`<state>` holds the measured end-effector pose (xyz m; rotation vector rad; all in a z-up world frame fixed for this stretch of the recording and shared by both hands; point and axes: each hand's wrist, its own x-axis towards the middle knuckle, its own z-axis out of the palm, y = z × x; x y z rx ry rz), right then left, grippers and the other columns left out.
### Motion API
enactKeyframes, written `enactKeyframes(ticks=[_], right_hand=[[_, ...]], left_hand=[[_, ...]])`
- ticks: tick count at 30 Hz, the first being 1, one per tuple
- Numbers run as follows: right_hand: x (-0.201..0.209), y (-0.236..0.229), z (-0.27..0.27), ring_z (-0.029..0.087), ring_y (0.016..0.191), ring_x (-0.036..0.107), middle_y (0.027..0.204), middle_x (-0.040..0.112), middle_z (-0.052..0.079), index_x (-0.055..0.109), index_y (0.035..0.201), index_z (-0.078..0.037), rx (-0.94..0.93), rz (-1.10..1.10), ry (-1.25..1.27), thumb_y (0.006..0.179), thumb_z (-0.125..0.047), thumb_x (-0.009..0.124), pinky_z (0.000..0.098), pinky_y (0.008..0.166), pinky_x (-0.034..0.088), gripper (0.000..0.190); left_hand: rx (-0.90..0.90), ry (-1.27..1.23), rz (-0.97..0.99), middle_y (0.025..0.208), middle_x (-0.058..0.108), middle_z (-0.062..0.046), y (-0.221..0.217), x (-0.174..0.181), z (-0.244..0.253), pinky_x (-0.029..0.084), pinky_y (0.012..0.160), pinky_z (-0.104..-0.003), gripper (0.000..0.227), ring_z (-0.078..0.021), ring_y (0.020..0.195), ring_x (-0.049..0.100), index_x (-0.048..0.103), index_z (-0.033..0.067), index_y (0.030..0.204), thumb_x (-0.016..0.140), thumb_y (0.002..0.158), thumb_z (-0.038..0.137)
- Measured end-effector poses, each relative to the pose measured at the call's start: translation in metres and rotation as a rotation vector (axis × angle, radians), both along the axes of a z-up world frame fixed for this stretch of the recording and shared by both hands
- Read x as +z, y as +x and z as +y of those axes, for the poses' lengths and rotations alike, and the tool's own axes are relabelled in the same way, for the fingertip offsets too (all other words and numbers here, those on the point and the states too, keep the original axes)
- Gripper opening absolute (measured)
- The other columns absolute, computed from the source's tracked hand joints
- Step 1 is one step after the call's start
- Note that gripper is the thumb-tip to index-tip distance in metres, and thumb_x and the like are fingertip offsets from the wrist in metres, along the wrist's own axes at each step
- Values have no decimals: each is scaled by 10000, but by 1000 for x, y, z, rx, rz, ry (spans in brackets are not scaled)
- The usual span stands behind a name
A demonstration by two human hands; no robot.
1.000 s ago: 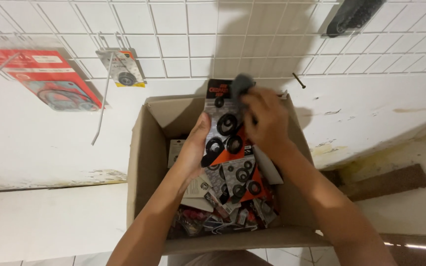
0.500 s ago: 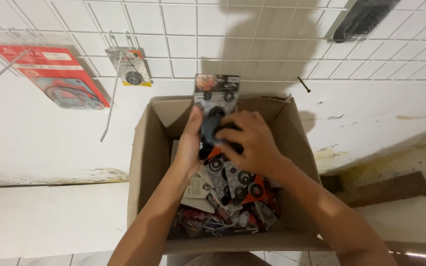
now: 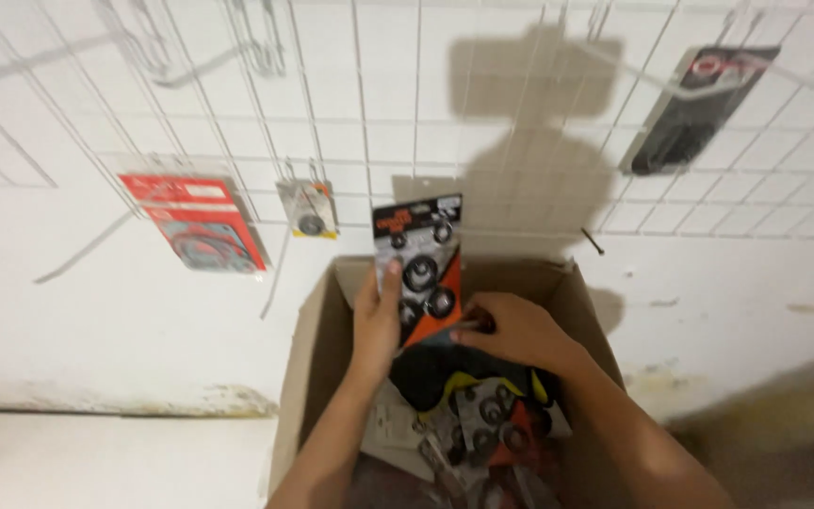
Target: The person uses a cloth to wipe the surface of various packaged items retrieved from a cardboard box. They clean the front and back of each package, including items with circular components and rectangular boxes, before placing them back into the box.
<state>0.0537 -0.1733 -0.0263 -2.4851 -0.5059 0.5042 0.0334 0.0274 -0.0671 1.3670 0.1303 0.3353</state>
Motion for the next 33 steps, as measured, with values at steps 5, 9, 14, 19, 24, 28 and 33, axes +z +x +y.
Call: enactKeyframes(ticks=[5,9,14,19,24,28,33], right_hand=[[0,2,4,391,1306,605,1365,671,224,615,1386,-55,-86,115,357,882,-525,768,537,1126,453,706],[-41,31,-11,182,982,696,1139,777,115,703,1267,43,-110,56,906,903,-23,695,299,885,557,370],[-13,26,-1,213,921,688,1046,786,155,726,1164,78,-143,20,1008,909,30,659,333,861,536,268],[39,25,9,203,828,715,943,807,140,760,1092,66,-55,-118,1026,889,57,684,328,803,561,217],[101,21,37,58,505,411,707,628,9,629,1178,-39,119,-638,987,880,71,685,215,453,334,323],[168,15,72,133,831,629,1020,619,68,281,1562,-136,163,-662,1138,845,145,688,245,678,533,871],[230,21,114,150,778,586,1017,552,119,240,1647,-113,143,-967,1028,952,71,629,255,603,590,818]], left_hand=[[30,-7,-119,1343,658,-122,3,-2,-2,442,1098,-441,437,-219,1263,567,596,121,1415,581,1014,295],[-45,-41,-268,1123,709,-89,-4,10,-1,495,860,-252,350,-126,948,625,583,-23,1273,526,1003,193],[-2,-93,-237,1091,706,-92,-15,41,0,479,840,-260,339,-135,921,608,577,16,1274,489,994,186],[73,69,-356,1008,708,-109,-23,95,11,506,766,-284,359,-156,843,628,548,11,1291,473,942,49],[139,302,-555,1030,645,-112,-23,169,39,530,606,-255,549,-172,802,648,422,71,1453,570,923,67],[263,485,-709,1040,574,-77,-13,216,64,500,508,-231,620,-115,725,591,355,96,1491,630,936,114],[371,433,-827,1062,577,-165,11,265,96,605,582,-337,521,-223,783,625,479,126,1468,626,970,77]])
